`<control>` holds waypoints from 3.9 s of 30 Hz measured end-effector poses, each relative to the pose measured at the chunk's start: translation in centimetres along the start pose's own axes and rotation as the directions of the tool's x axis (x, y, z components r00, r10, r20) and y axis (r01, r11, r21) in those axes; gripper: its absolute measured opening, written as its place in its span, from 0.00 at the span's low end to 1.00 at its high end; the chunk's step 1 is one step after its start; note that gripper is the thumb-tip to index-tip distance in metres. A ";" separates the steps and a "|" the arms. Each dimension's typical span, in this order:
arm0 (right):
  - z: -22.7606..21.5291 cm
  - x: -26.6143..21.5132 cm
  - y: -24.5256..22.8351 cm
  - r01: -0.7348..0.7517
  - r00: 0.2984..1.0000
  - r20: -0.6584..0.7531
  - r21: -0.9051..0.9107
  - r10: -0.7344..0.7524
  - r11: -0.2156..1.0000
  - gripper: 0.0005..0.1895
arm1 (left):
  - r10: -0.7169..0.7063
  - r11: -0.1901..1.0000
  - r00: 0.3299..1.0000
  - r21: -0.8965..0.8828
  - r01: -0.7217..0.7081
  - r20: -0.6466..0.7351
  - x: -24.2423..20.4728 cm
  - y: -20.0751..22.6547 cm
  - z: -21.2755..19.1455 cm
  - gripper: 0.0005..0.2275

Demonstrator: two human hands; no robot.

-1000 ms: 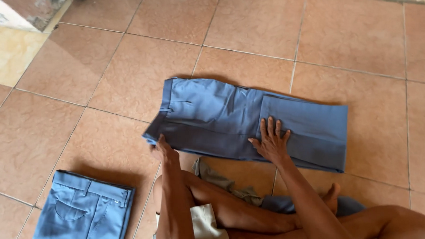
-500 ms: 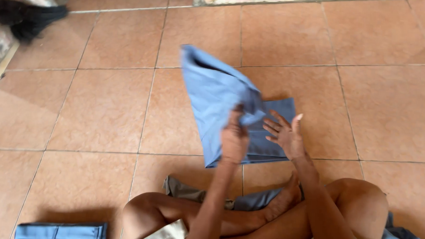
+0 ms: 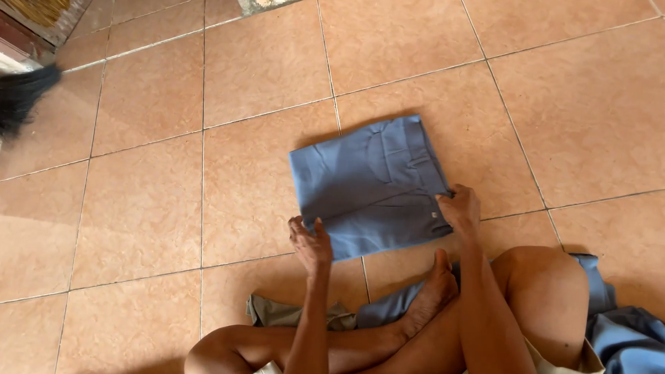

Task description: Folding a pair of blue trousers while sitting on the floor

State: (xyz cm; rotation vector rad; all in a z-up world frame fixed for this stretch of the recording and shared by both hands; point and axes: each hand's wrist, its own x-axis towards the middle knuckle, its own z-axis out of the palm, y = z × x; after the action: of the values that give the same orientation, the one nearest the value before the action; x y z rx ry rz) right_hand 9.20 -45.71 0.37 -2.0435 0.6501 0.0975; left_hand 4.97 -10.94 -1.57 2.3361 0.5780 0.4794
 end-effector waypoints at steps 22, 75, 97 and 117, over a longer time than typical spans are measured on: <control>3.1 -7.1 -10.7 0.309 0.951 0.011 -0.111 -0.310 0.944 0.37 | -0.760 0.479 0.649 -0.656 0.583 0.022 -14.0 2.3 7.2 0.19; 3.5 -6.7 -0.9 0.136 0.957 0.288 -0.439 -0.004 0.888 0.38 | -0.599 0.615 0.711 -0.357 0.703 0.369 -13.6 4.2 -7.5 0.16; 3.0 -12.2 -9.2 0.301 0.938 0.253 -0.251 -0.237 0.920 0.22 | -0.595 0.695 0.742 -0.267 0.668 0.308 4.6 -21.5 -18.5 0.19; 9.9 -5.4 -1.7 0.330 0.906 0.365 -0.285 -0.216 0.900 0.23 | -0.650 0.760 0.759 0.035 0.649 0.031 2.0 -16.1 -12.0 0.11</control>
State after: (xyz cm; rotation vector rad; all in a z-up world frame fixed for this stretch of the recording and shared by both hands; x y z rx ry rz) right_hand 7.27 -34.73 -1.98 -2.3607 0.1328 0.3965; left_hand -3.53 7.20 -3.78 1.9748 1.3146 0.0892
